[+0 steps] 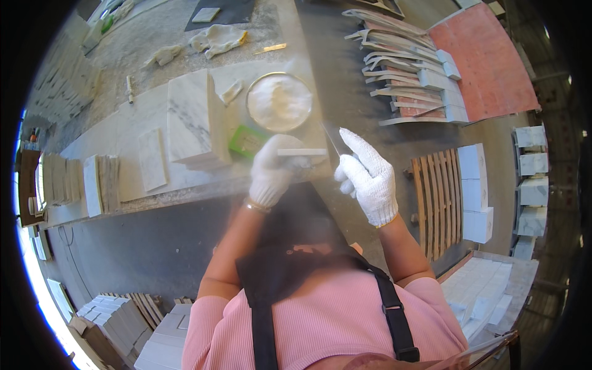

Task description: The person scoops white paste from a container with a small metal tool and spreads it onto a rectangular tile. They then use a green sponge to smooth the paste across the tile surface. The person repeats this process on multiple tiles, applying and smoothing the paste.

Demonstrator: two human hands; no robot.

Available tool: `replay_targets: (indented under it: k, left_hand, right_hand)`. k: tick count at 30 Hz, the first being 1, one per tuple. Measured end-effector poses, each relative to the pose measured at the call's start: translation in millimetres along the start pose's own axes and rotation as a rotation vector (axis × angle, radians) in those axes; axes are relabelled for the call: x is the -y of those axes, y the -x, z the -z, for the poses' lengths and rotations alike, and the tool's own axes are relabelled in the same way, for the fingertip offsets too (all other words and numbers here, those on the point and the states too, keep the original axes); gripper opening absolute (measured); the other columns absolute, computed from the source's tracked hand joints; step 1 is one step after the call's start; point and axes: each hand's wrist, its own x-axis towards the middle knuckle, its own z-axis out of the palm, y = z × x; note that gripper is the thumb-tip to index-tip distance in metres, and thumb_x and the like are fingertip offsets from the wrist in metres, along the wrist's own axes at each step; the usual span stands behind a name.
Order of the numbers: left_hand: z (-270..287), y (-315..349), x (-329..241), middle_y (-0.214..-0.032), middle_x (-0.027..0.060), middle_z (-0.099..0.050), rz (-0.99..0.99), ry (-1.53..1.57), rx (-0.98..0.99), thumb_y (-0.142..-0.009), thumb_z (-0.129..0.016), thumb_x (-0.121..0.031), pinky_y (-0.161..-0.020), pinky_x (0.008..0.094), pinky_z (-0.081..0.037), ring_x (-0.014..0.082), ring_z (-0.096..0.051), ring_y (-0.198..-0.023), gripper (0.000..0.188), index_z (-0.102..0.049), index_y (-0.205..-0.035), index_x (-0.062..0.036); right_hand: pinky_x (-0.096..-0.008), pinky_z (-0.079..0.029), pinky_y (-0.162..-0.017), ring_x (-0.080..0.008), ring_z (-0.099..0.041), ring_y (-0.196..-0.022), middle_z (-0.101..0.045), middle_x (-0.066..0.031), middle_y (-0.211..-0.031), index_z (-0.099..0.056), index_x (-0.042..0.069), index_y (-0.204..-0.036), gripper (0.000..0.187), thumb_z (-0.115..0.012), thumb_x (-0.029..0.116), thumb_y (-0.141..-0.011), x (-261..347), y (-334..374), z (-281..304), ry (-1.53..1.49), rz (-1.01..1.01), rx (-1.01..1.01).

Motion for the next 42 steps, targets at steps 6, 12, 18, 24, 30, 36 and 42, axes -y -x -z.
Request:
replay_targets:
  k: [6,12,18,24,30,36,42]
  left_hand:
    - [-2.8,2.3,-6.5,-0.095,0.0078,-0.073,0.064,-0.113,-0.045,-0.081,-0.074,0.017,-0.072,0.0317,-0.06,0.0183,-0.072,-0.086,0.037,-0.067,-0.111,-0.0011]
    - [-7.5,3.2,-14.3,-0.095,0.0072,-0.073,-0.022,-0.138,-0.039,-0.08,-0.074,0.02,-0.071,0.0299,-0.061,0.0166,-0.072,-0.084,0.037,-0.066,-0.109,-0.0014]
    - [-2.3,4.2,-10.7,-0.106,0.0029,-0.071,-0.006,-0.096,0.007,-0.085,-0.08,0.002,-0.087,0.0289,-0.054,0.0138,-0.066,-0.096,0.029,-0.07,-0.112,-0.0033]
    - [-0.9,3.0,1.2,-0.104,0.0036,-0.071,0.074,0.273,-0.001,-0.084,-0.079,0.005,-0.087,0.0299,-0.056,0.0143,-0.067,-0.095,0.031,-0.07,-0.112,-0.0028]
    - [-0.1,0.2,0.8,-0.104,0.0046,-0.072,0.016,0.26,-0.027,-0.083,-0.078,0.01,-0.083,0.0302,-0.057,0.0143,-0.068,-0.094,0.032,-0.07,-0.111,-0.0012]
    - [-3.1,1.6,-4.6,-0.104,0.0045,-0.072,-0.01,-0.182,-0.065,-0.082,-0.079,0.011,-0.082,0.0297,-0.058,0.0136,-0.068,-0.093,0.034,-0.069,-0.113,-0.0006]
    - [0.7,2.8,-3.2,-0.104,0.0038,-0.072,0.065,0.073,0.009,-0.083,-0.08,0.009,-0.083,0.0293,-0.058,0.0134,-0.068,-0.095,0.035,-0.069,-0.114,-0.0013]
  right_hand:
    - [-0.0247,-0.053,-0.065,-0.0071,-0.06,-0.068,-0.069,-0.0033,-0.083,-0.06,0.006,-0.149,0.047,-0.06,0.012,-0.102,-1.6,-2.9,5.0,0.095,-0.017,0.062]
    - [-0.0218,-0.047,-0.056,-0.0063,-0.059,-0.06,-0.071,-0.0038,-0.08,-0.062,0.004,-0.146,0.047,-0.062,0.007,-0.099,-6.3,-7.9,-2.0,0.095,0.037,0.073]
    - [-0.0241,-0.052,-0.059,-0.0066,-0.06,-0.064,-0.071,-0.0044,-0.08,-0.061,0.004,-0.147,0.046,-0.062,0.008,-0.1,-11.1,-9.4,-4.1,0.139,0.065,0.101]
    - [-0.0268,-0.054,-0.061,-0.0075,-0.059,-0.06,-0.067,-0.003,-0.074,-0.06,0.014,-0.15,0.049,-0.056,0.01,-0.102,-10.1,-8.9,-12.4,0.183,0.089,0.082]
    - [-0.0264,-0.053,-0.059,-0.008,-0.061,-0.063,-0.069,-0.0055,-0.079,-0.061,0.005,-0.147,0.046,-0.06,0.009,-0.101,-6.5,-12.5,-15.0,0.132,0.093,0.084]
    - [-0.0254,-0.05,-0.057,-0.0078,-0.059,-0.06,-0.07,-0.0056,-0.079,-0.062,0.005,-0.146,0.045,-0.059,0.009,-0.101,-8.3,-7.6,0.5,0.088,0.004,0.076]
    - [-0.0233,-0.048,-0.055,-0.0069,-0.059,-0.059,-0.07,-0.004,-0.08,-0.062,0.005,-0.146,0.046,-0.06,0.008,-0.1,-7.9,-7.0,-1.1,0.051,0.018,0.053]
